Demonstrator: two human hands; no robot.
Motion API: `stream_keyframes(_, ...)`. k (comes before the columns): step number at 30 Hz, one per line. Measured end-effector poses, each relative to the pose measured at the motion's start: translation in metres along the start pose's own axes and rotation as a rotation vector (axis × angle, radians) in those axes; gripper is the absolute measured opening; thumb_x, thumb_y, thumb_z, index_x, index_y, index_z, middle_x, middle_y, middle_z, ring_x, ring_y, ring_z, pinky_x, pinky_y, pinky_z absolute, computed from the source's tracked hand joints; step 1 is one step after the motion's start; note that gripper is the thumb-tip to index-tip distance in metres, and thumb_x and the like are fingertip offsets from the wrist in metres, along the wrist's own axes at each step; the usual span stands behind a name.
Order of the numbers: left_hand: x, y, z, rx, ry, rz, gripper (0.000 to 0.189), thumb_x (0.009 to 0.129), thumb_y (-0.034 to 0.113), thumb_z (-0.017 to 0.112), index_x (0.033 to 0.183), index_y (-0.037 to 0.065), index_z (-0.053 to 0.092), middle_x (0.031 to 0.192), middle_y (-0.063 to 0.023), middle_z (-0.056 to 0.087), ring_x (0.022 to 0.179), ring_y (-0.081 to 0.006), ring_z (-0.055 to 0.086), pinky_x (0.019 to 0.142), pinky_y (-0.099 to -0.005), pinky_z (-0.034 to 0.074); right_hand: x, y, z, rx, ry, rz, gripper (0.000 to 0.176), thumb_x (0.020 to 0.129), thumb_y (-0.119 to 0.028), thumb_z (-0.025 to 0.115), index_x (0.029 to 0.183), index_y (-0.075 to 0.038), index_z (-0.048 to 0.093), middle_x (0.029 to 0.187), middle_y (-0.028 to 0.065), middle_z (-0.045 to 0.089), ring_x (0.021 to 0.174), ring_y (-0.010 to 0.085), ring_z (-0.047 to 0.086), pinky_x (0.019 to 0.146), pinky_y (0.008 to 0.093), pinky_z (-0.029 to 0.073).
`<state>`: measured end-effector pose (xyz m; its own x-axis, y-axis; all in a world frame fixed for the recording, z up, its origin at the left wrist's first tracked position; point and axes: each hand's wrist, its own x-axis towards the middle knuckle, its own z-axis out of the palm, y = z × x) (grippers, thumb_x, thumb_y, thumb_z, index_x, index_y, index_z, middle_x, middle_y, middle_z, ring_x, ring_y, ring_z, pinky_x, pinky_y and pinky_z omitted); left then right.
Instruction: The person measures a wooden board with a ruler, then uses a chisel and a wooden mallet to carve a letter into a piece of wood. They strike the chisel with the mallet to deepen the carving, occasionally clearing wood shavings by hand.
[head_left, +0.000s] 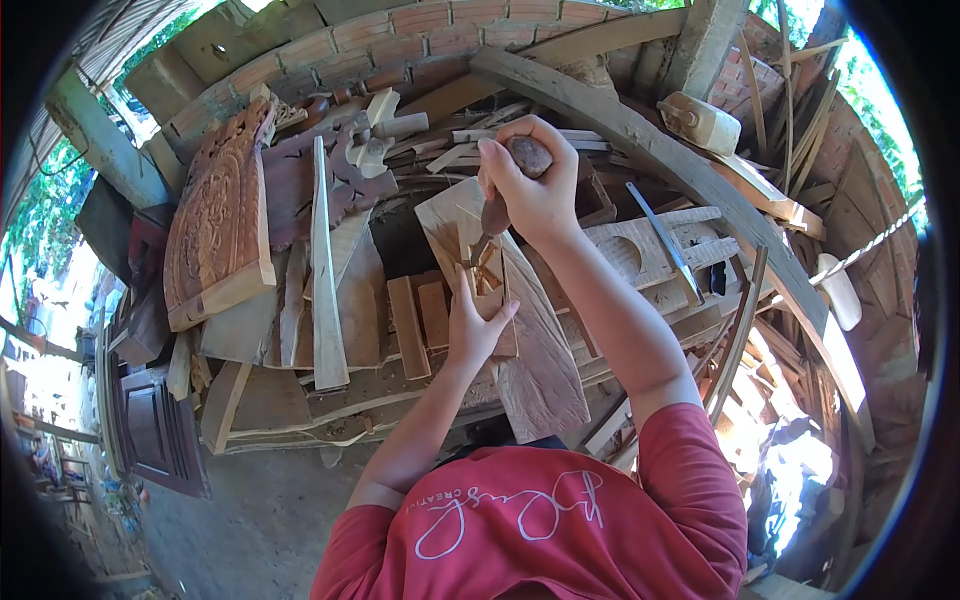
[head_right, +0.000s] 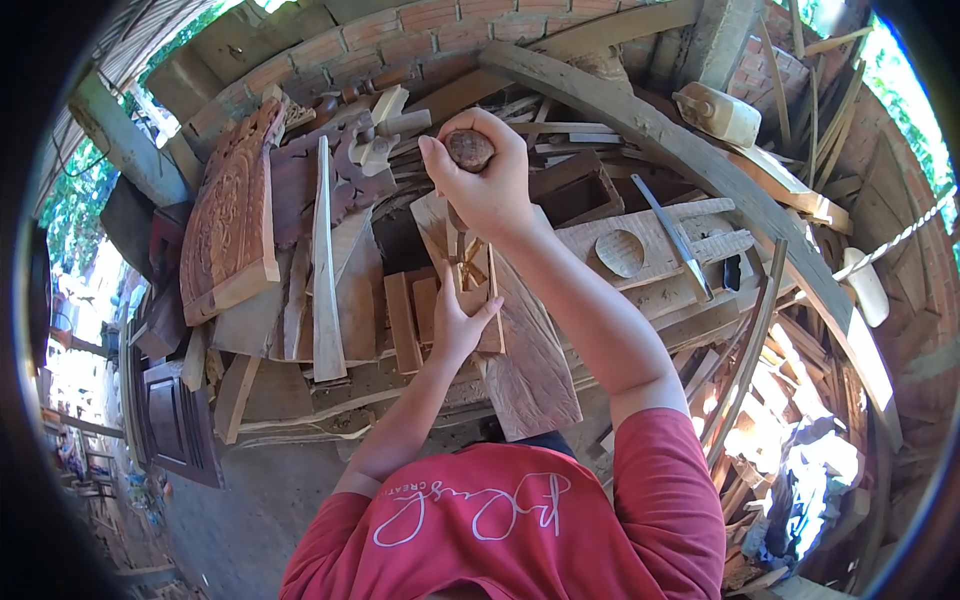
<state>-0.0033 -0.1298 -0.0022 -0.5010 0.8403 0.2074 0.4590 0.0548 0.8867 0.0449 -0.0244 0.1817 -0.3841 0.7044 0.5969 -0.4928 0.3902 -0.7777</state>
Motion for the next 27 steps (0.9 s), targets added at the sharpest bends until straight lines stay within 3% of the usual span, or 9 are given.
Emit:
stream_keyframes(3,0.000,-0.002,0.001,0.015,0.002,0.009,0.098,0.070,0.035,0.071,0.133,-0.008,0.009,0.129,-0.0317,0.028,0.122,-0.0397,0.031,0.100,-0.0406,0.029,0.001,0.000,0.004,-0.080,-0.027,0.009,0.012,0.080,-0.005,0.058,0.076,0.001,0.049,0.055,0.0034,0.050,0.045,0.0089,0.048,0.043,0.0220,0.038)
stream_keyframes(5,0.001,-0.003,0.001,0.012,-0.006,-0.010,0.098,0.070,0.035,0.071,0.133,-0.008,0.009,0.130,-0.0317,0.028,0.122,-0.0396,0.031,0.100,-0.0406,0.029,0.003,0.005,0.004,-0.212,-0.076,-0.098,0.012,0.080,-0.005,0.058,0.075,0.001,0.049,0.054,0.0034,0.050,0.045,0.0086,0.049,0.043,0.0218,0.038)
stream_keyframes(8,0.000,-0.001,0.000,-0.002,-0.014,-0.033,0.098,0.070,0.035,0.071,0.133,-0.007,0.009,0.131,-0.0314,0.026,0.122,-0.0396,0.030,0.100,-0.0406,0.029,0.003,0.003,0.008,-0.169,-0.013,-0.044,0.013,0.076,-0.009,0.063,0.072,-0.002,0.053,0.056,-0.0007,0.051,0.047,0.0037,0.048,0.044,0.0185,0.036)
stream_keyframes(18,0.000,-0.005,0.002,-0.003,0.009,-0.004,0.100,0.069,0.037,0.071,0.133,-0.007,0.009,0.132,-0.0309,0.025,0.123,-0.0391,0.029,0.100,-0.0397,0.028,0.010,0.001,0.010,-0.031,-0.012,0.073,0.012,0.077,-0.008,0.061,0.073,-0.001,0.052,0.054,0.0003,0.052,0.045,0.0049,0.048,0.041,0.0197,0.036)
stream_keyframes(24,-0.001,-0.002,0.001,0.001,0.014,-0.031,0.099,0.069,0.036,0.071,0.133,-0.007,0.009,0.132,-0.0306,0.026,0.123,-0.0387,0.029,0.101,-0.0389,0.028,-0.002,-0.002,0.004,-0.031,0.000,0.017,0.011,0.077,-0.004,0.060,0.072,-0.001,0.051,0.054,0.0005,0.051,0.044,0.0047,0.047,0.041,0.0198,0.036)
stream_keyframes(27,-0.001,0.004,-0.002,-0.033,-0.011,-0.078,0.098,0.069,0.035,0.071,0.133,-0.007,0.010,0.132,-0.0299,0.027,0.123,-0.0382,0.030,0.101,-0.0385,0.028,-0.013,-0.001,-0.007,-0.204,0.083,-0.068,0.010,0.077,0.000,0.057,0.072,0.000,0.049,0.054,0.0003,0.049,0.044,0.0063,0.047,0.042,0.0203,0.036)
